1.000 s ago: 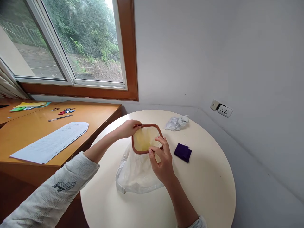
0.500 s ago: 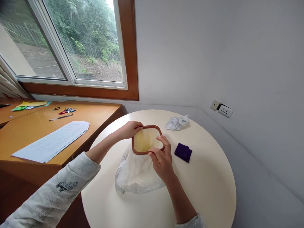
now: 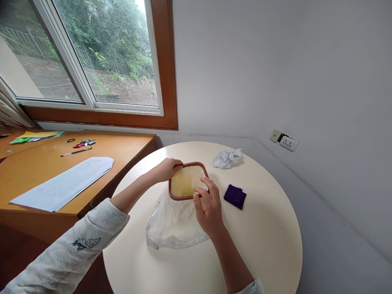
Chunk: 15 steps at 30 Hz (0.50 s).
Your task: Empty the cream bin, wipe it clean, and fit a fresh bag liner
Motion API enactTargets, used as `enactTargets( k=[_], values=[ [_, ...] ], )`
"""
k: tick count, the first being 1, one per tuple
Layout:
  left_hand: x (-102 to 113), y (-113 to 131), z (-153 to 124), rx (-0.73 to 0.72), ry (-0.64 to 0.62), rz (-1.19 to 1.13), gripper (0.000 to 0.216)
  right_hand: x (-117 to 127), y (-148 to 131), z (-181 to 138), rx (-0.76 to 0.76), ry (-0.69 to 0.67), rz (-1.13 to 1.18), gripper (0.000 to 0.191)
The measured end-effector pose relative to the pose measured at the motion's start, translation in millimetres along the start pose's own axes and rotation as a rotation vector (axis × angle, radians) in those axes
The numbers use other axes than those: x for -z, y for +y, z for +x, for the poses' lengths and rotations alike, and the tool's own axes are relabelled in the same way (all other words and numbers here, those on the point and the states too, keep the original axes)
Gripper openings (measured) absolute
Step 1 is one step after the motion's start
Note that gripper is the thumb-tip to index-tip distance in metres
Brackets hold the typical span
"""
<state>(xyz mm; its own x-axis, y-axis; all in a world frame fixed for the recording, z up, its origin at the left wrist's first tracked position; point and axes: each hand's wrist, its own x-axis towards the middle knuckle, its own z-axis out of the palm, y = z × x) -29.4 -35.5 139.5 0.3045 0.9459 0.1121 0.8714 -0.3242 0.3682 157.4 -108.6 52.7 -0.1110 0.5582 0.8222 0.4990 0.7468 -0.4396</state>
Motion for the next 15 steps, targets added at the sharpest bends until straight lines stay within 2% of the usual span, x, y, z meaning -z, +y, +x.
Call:
enactTargets(
  k=[8,15],
  values=[
    [-0.4,2.1,1.0,0.014,-0.013,0.052,0.029,1.1,-0.9,3.1,0.002,-0.043,-0.14,0.018],
    [-1.7,3.1,0.7,0.041,-0.027,0.122,0.03,2.6,3.3,3.7,-0.017,-0.06,-0.163,0.017]
  ],
)
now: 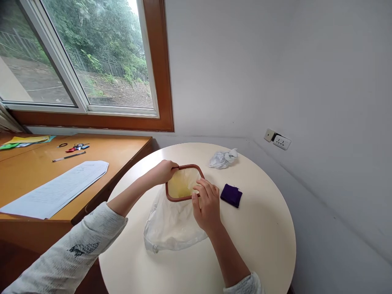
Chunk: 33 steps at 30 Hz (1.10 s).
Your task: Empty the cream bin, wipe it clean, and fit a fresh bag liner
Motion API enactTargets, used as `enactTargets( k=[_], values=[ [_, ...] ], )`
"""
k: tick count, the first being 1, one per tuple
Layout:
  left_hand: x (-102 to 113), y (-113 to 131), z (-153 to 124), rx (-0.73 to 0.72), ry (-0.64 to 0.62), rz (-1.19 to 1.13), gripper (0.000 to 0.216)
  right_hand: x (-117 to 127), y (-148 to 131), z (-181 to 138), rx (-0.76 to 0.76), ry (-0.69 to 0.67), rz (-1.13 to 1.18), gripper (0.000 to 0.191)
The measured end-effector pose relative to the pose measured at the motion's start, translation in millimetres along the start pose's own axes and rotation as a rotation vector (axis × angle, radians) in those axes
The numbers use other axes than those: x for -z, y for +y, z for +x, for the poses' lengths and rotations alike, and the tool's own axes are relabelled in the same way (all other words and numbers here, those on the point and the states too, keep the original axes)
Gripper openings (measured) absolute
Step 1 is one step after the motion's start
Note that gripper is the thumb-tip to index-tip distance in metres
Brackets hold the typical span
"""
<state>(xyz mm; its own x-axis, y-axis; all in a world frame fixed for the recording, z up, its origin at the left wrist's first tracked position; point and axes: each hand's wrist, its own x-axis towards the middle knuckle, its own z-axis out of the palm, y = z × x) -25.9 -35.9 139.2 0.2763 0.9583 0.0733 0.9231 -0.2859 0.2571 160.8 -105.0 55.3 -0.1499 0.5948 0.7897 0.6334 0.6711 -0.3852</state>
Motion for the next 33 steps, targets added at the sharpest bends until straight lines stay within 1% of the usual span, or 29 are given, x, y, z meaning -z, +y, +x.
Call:
enactTargets(
  k=[2,6,7,9,10,11,12,14,15,17,19,21,24,26,28,29,30,32,33],
  values=[
    [0.5,3.2,-2.0,0.03,-0.002,0.03,0.03,1.3,3.2,1.3,-0.001,-0.005,0.021,0.019],
    [4.6,10.9,-9.7,0.123,-0.013,0.101,0.025,9.9,15.0,6.9,-0.016,-0.068,0.092,0.027],
    [6.1,12.3,-12.7,0.145,-0.018,0.118,0.024,13.2,20.4,7.4,-0.036,-0.056,0.11,0.031],
    [9.3,14.1,-20.6,0.172,-0.028,0.141,0.023,20.5,36.1,5.3,-0.1,0.015,0.12,0.037],
    [11.0,14.4,-25.4,0.177,-0.03,0.147,0.023,24.1,46.3,2.4,-0.136,0.054,0.105,0.036],
    [12.8,14.4,-30.6,0.181,-0.028,0.152,0.024,27.3,57.7,-1.8,-0.174,0.059,0.066,0.033],
    [14.9,13.9,-36.0,0.179,-0.026,0.146,0.027,30.2,69.9,-7.3,-0.205,0.03,0.005,0.03],
    [20.3,11.3,-46.7,0.171,-0.055,0.079,0.037,34.8,94.0,-21.0,-0.255,-0.131,-0.15,0.032],
    [23.7,8.8,-51.5,0.165,-0.092,0.018,0.043,36.5,104.8,-28.8,-0.257,-0.211,-0.224,0.033],
    [31.1,1.2,-59.1,0.128,-0.192,-0.108,0.047,39.7,121.3,-44.8,-0.241,-0.327,-0.34,0.033],
    [37.8,-9.4,-63.8,0.04,-0.248,-0.13,0.044,43.6,130.5,-58.9,-0.23,-0.354,-0.428,0.033],
    [41.7,-20.9,-66.2,-0.075,-0.248,-0.067,0.042,48.8,134.0,-68.7,-0.248,-0.313,-0.505,0.031],
    [40.6,-33.4,-68.4,-0.204,-0.204,-0.003,0.04,58.1,133.7,-73.9,-0.304,-0.193,-0.613,0.027],
    [36.7,-36.9,-69.7,-0.238,-0.165,0.018,0.038,62.5,132.2,-72.6,-0.331,-0.107,-0.669,0.027],
    [32.3,-37.2,-70.8,-0.238,-0.118,0.036,0.032,62.9,130.4,-69.4,-0.309,-0.073,-0.671,0.025],
    [30.3,-36.5,-71.2,-0.24,-0.096,0.039,0.03,61.2,129.5,-67.8,-0.266,-0.09,-0.647,0.025],
    [28.7,-35.3,-71.5,-0.248,-0.076,0.039,0.027,58.3,128.9,-66.5,-0.205,-0.135,-0.61,0.027],
    [26.1,-31.6,-72.2,-0.283,-0.044,0.028,0.024,50.0,129.2,-65.6,-0.088,-0.276,-0.535,0.031],
    [25.1,-28.9,-72.6,-0.309,-0.031,0.021,0.023,45.4,130.4,-66.1,-0.074,-0.344,-0.517,0.034]
  ],
)
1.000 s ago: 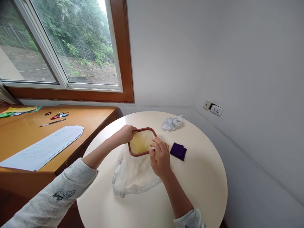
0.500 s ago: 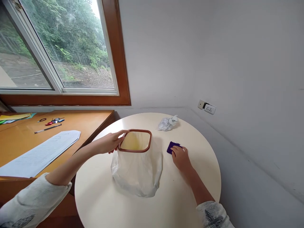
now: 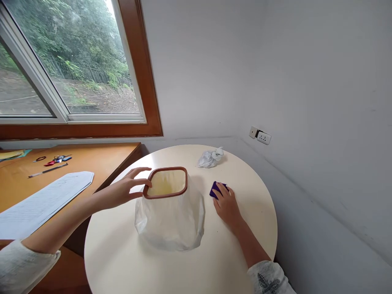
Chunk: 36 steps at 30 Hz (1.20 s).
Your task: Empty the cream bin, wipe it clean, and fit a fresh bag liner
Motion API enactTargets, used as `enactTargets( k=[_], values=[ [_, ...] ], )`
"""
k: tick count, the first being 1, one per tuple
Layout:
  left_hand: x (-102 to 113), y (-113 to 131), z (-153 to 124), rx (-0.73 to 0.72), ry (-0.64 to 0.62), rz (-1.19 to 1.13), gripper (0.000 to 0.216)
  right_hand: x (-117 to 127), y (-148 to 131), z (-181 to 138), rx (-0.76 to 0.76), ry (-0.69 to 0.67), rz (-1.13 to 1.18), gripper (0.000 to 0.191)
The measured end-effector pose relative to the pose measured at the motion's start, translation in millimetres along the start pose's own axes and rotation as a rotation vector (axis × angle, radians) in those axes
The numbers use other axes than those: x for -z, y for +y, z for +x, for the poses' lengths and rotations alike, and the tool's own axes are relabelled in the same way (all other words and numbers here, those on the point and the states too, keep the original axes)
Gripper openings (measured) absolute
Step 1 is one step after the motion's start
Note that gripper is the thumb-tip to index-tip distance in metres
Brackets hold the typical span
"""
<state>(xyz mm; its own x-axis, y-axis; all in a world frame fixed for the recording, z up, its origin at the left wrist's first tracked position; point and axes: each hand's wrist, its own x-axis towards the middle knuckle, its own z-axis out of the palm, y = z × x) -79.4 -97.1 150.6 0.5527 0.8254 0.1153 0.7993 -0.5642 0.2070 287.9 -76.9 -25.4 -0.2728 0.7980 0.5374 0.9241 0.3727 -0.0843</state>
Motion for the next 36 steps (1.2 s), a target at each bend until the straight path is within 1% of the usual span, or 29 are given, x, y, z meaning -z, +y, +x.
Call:
enactTargets(
  k=[1,4,6,10,13,18,22,24,31,36],
  values=[
    [-0.9,3.2,0.4,-0.024,0.013,-0.002,0.022,-4.8,-0.4,0.6,-0.016,-0.059,-0.001,0.038],
    [-4.5,15.2,2.1,-0.076,0.038,-0.004,0.017,-16.7,3.5,-0.5,-0.224,-0.196,-0.037,0.046],
    [-7.8,23.9,4.3,-0.107,0.046,-0.011,0.015,-19.7,8.5,-2.6,-0.321,-0.253,-0.057,0.048],
    [-16.6,38.4,13.9,-0.165,0.039,-0.027,0.021,-14.9,17.3,-8.5,-0.357,-0.304,-0.061,0.05],
    [-25.6,47.2,26.9,-0.182,0.05,0.0,0.027,-7.4,23.1,-16.9,-0.37,-0.317,-0.069,0.05],
    [-45.0,71.2,61.7,-0.176,0.048,0.071,0.032,9.4,33.6,-44.9,-0.396,-0.302,-0.104,0.051],
    [-60.2,102.9,101.5,-0.084,0.062,0.053,0.028,24.3,36.0,-69.6,-0.4,-0.243,-0.112,0.048],
    [-67.2,120.0,123.8,-0.075,0.067,0.043,0.026,30.0,34.9,-77.4,-0.387,-0.212,-0.115,0.046],
    [-92.3,170.9,199.3,-0.127,0.04,0.003,0.021,36.4,30.3,-81.9,-0.309,-0.122,-0.075,0.037],
    [-104.5,196.4,237.3,-0.159,0.038,-0.015,0.02,36.4,31.6,-80.7,-0.284,-0.057,-0.027,0.035]
  ],
)
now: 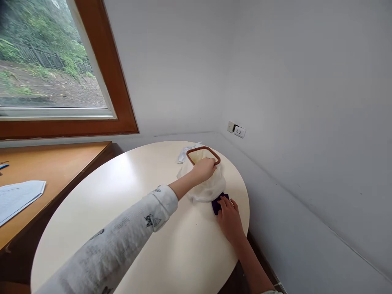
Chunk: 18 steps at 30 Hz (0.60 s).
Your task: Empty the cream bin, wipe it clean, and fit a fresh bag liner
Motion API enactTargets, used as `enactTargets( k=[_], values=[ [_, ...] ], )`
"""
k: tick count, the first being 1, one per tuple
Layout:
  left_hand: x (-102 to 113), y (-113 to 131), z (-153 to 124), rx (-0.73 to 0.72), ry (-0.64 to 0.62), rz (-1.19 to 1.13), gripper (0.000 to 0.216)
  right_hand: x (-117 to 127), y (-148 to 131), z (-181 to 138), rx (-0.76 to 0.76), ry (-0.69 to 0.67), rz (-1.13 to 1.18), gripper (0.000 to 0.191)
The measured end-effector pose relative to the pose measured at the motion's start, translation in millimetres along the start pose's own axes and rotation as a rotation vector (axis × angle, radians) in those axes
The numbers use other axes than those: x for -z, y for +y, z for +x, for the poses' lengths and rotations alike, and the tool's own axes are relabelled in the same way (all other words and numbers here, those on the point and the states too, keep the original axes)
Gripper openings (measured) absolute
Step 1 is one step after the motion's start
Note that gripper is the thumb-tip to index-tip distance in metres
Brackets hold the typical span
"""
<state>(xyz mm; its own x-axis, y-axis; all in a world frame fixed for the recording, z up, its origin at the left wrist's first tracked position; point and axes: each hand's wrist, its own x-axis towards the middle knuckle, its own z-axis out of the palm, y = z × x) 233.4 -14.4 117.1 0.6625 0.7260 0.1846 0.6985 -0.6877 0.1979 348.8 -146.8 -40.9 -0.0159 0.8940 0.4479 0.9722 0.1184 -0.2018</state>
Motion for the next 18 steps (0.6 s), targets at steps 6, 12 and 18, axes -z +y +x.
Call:
enactTargets(
  k=[6,12,18],
  values=[
    [-10.0,6.2,22.1,-0.043,0.027,-0.007,0.018,1.5,0.7,0.5,-0.037,0.03,0.015,0.035],
    [-8.0,-6.2,7.4,-0.144,0.114,0.035,0.024,3.2,0.3,2.9,-0.12,-0.025,-0.006,0.039],
    [4.5,-31.9,-44.0,-0.248,0.407,0.089,0.043,6.9,-0.3,2.1,-0.162,-0.06,-0.045,0.04]
  ],
)
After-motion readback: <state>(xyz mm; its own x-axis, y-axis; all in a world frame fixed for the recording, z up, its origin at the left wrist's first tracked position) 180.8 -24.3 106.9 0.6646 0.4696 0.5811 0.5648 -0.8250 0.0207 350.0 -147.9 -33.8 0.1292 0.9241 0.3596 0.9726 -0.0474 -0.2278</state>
